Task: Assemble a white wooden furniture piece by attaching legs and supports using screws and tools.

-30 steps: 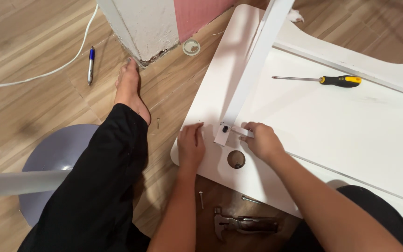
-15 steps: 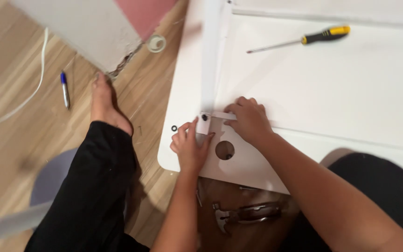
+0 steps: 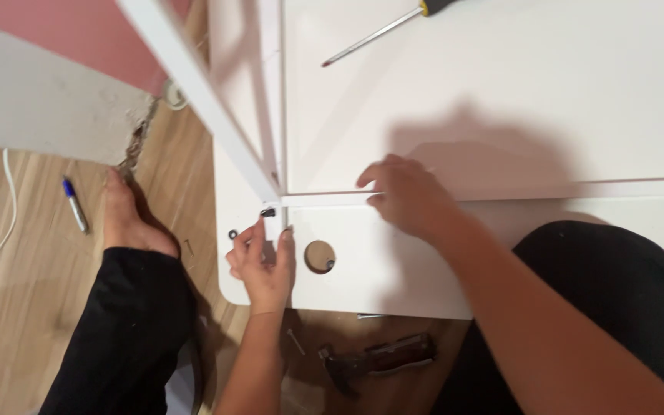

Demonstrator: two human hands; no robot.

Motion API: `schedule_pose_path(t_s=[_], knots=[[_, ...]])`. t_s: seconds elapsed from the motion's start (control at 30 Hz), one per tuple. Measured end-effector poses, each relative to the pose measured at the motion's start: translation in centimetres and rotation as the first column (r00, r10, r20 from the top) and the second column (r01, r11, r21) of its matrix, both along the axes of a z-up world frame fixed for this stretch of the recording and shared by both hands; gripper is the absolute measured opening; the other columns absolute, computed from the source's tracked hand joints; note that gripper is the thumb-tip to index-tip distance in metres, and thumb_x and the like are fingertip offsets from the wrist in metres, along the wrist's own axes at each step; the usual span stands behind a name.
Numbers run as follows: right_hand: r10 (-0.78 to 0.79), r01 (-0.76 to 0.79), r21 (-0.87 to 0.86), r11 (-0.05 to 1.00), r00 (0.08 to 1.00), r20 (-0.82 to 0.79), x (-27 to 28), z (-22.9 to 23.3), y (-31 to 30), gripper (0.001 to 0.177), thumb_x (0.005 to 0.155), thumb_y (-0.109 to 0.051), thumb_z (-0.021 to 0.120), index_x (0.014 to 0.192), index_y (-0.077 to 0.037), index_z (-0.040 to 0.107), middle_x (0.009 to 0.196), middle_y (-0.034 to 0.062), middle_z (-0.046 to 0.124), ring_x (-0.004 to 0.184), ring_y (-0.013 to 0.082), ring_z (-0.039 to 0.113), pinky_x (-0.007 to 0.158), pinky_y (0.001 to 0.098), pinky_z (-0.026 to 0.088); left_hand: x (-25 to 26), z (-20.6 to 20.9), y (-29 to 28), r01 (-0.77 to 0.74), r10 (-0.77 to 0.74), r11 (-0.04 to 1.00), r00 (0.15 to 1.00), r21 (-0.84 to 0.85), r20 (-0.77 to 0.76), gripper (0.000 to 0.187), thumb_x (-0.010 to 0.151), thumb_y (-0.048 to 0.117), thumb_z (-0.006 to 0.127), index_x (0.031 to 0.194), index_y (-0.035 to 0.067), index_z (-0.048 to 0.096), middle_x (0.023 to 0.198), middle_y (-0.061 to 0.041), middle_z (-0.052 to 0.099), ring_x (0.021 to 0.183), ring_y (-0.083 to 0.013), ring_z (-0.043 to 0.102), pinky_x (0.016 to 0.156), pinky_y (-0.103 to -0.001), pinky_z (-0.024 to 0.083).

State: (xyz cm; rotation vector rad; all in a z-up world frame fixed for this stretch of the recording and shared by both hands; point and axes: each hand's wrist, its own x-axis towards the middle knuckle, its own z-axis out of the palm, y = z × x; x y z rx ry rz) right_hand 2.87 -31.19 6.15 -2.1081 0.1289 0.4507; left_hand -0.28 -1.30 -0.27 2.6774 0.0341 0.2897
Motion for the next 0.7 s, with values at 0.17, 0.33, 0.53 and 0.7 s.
schedule_pose_path(t_s=[0.17, 0.33, 0.53, 0.7], knots=[[0.115, -0.110, -0.081, 0.991, 0.991, 0.063, 0.2, -1.0, 0.0, 0.028, 0.081, -0.013, 0.076, 0.109, -0.018, 0.076, 0.117, 0.0048, 0.066, 0.117, 0.0291, 0.057, 0.103, 0.0465, 0.044, -1.0, -0.5, 0.9, 0.039, -0.043, 0.997, 0.998, 0.064, 0.050, 0.051, 0.088, 0.031, 0.082, 0.131, 0.005, 0.070, 0.111, -0.009, 0.056, 0.109, -0.0285, 0.046, 0.102, -0.045, 0.036], [0.157, -0.155, -0.073, 0.985, 0.988, 0.013, 0.9, -0.2, -0.9, 0.033, 0.079, -0.012, 0.076, 0.111, -0.022, 0.077, 0.119, 0.0024, 0.067, 0.120, 0.0282, 0.056, 0.103, 0.0491, 0.040, -0.8, -1.0, 1.7, 0.088, -0.097, 0.988, 0.993, 0.130, 0.067, 0.049, 0.089, 0.027, 0.084, 0.130, 0.003, 0.070, 0.101, -0.010, 0.052, 0.101, -0.0272, 0.050, 0.091, -0.041, 0.044], [0.142, -0.140, -0.023, 0.990, 0.982, 0.124, 1.4, 0.1, -2.2, 0.028, 0.087, -0.027, 0.073, 0.112, -0.015, 0.073, 0.108, 0.0091, 0.073, 0.112, 0.0304, 0.062, 0.099, 0.0448, 0.046, -0.5, -0.3, 1.4, 0.030, -0.028, 0.998, 0.999, 0.048, -0.038, 0.055, 0.087, 0.031, 0.084, 0.129, -0.001, 0.068, 0.097, -0.007, 0.051, 0.088, -0.0199, 0.054, 0.077, -0.035, 0.050], [0.107, -0.097, -0.082, 0.992, 0.986, 0.129, 1.5, 0.7, -3.3, 0.028, 0.095, -0.034, 0.066, 0.113, -0.015, 0.073, 0.108, 0.0099, 0.074, 0.112, 0.0316, 0.063, 0.097, 0.0461, 0.049, -0.2, 0.9, -0.3, 0.011, -0.001, 0.979, 0.999, 0.204, -0.054, 0.057, 0.086, 0.030, 0.086, 0.128, -0.005, 0.070, 0.097, -0.009, 0.052, 0.089, -0.0230, 0.054, 0.078, -0.037, 0.050]])
